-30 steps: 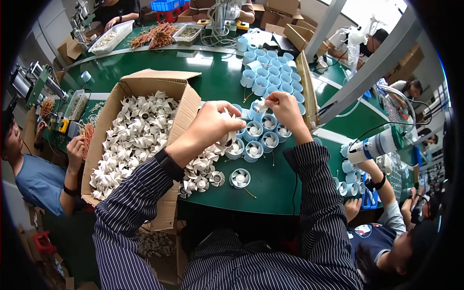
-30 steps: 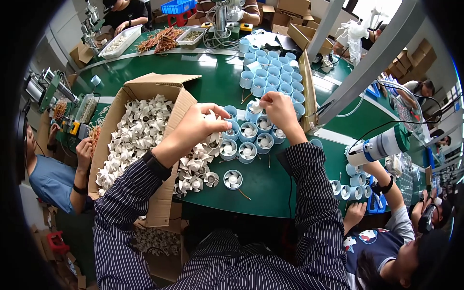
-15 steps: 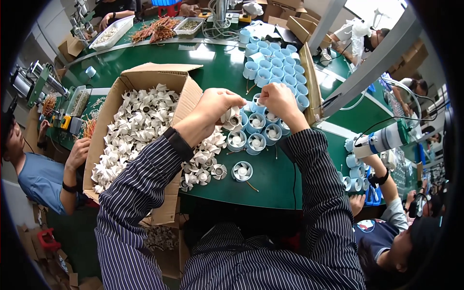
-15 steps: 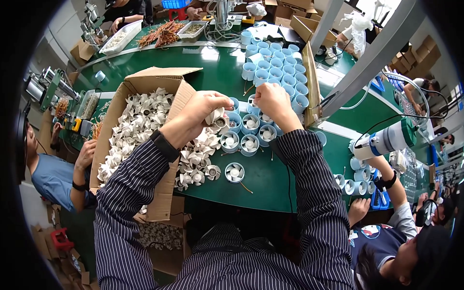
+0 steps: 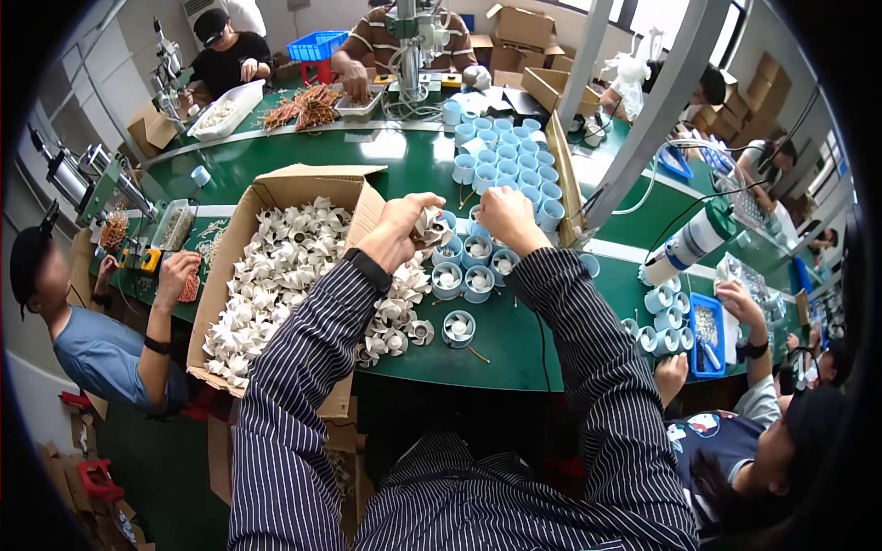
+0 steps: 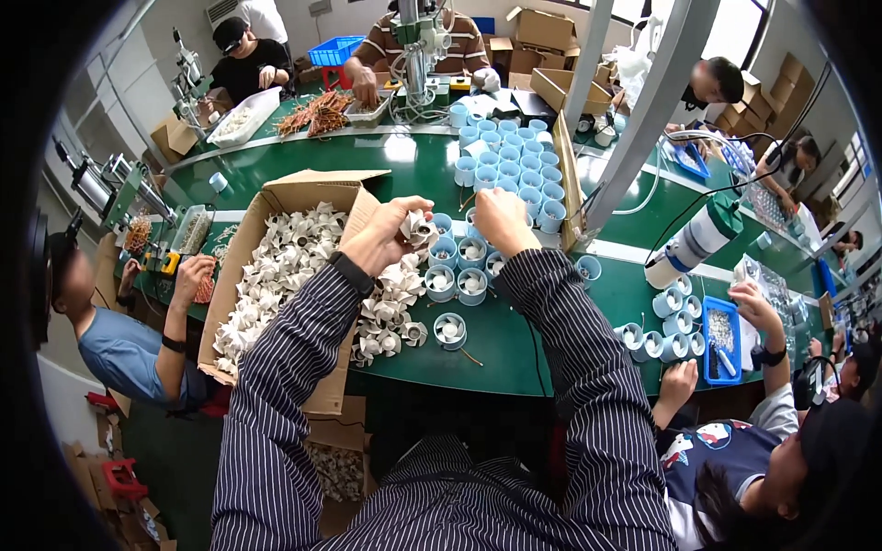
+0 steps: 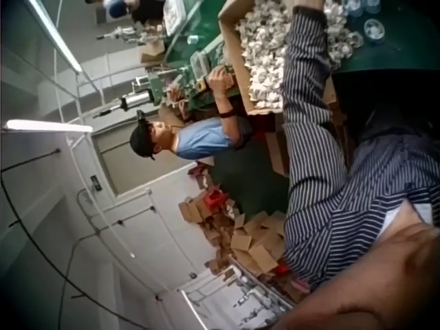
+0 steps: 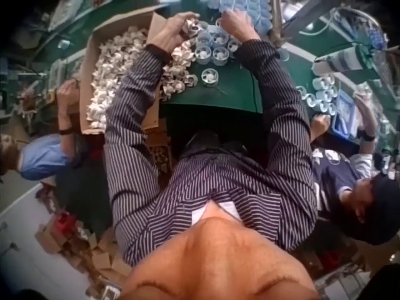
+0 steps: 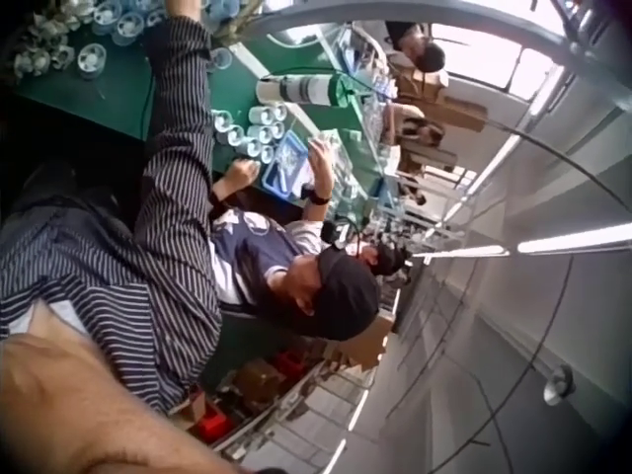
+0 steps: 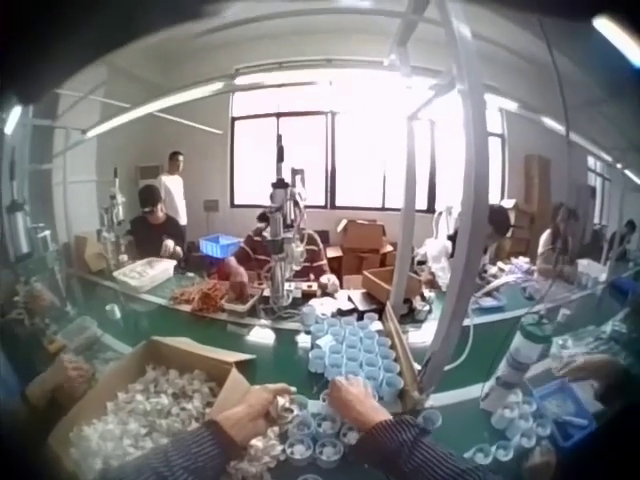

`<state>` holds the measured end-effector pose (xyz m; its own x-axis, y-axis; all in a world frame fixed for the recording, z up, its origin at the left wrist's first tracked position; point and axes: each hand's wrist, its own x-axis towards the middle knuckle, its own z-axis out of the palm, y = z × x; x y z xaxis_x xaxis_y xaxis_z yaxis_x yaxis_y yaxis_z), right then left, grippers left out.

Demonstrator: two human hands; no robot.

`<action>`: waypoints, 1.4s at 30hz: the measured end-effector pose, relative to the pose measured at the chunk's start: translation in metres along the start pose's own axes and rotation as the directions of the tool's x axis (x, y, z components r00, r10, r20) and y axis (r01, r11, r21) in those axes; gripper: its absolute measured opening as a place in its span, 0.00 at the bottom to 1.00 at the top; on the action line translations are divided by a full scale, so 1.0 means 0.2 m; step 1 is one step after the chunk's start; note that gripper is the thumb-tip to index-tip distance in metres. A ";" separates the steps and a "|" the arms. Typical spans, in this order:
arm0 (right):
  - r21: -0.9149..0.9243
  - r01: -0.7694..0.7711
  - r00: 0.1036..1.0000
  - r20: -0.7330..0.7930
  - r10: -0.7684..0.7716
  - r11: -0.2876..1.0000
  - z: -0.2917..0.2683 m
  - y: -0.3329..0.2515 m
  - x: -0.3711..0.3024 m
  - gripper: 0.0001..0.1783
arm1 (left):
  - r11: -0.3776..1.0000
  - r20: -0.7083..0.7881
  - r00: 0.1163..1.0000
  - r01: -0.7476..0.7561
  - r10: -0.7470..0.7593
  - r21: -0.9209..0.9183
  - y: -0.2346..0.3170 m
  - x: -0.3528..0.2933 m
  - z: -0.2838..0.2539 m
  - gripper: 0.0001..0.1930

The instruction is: The person picks up fan blades from a box, inserts them into blue fan housings on the table, and then rearranges the assembled fans into a tighter grouping.

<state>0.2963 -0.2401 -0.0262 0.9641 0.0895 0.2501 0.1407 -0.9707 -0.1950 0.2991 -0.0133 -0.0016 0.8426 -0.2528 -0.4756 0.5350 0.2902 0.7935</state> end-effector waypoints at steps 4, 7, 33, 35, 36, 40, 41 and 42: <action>0.501 0.198 0.976 -0.180 -0.122 0.843 -0.25 -0.19 -0.21 0.14 | 0.999 -0.010 1.000 -0.001 0.001 -0.033 -0.01 0.00 -0.05 0.12; 0.567 0.259 0.966 -0.163 -0.202 0.782 -0.37 -0.33 -0.42 0.20 | 1.000 -0.021 1.000 0.017 -0.017 -0.016 -0.01 -0.02 -0.05 0.10; 0.438 0.204 0.958 -0.273 -0.087 0.875 -0.05 -0.15 -0.24 0.10 | 0.993 0.176 0.978 -0.103 0.111 -0.054 -0.02 -0.16 -0.03 0.10; 0.556 0.064 0.994 -0.107 -0.005 0.829 0.00 -0.15 -0.22 0.09 | 0.993 0.201 0.974 -0.112 0.105 0.025 -0.02 -0.20 -0.02 0.10; 0.517 0.100 0.994 -0.095 -0.059 0.850 0.03 -0.15 -0.21 0.09 | 0.989 0.207 0.972 -0.131 0.114 0.070 -0.03 -0.21 0.00 0.10; 0.357 0.204 0.978 -0.045 -0.202 0.911 0.15 -0.08 -0.17 0.09 | 0.974 0.200 0.969 -0.175 0.145 0.143 -0.02 -0.24 0.02 0.10; 0.308 0.250 0.968 -0.057 -0.245 0.918 0.15 -0.09 -0.17 0.09 | 0.970 0.212 0.965 -0.187 0.152 0.157 -0.02 -0.25 0.01 0.11; 0.307 0.241 0.968 -0.006 -0.252 0.921 0.14 -0.10 -0.17 0.09 | 0.972 0.211 0.966 -0.185 0.152 0.148 -0.01 -0.25 0.00 0.10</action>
<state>0.2678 -0.2172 -0.0579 0.8963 0.3297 0.2966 0.4313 -0.8037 -0.4098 0.2557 -0.0006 0.0211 0.8816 -0.3948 -0.2589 0.3547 0.1920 0.9151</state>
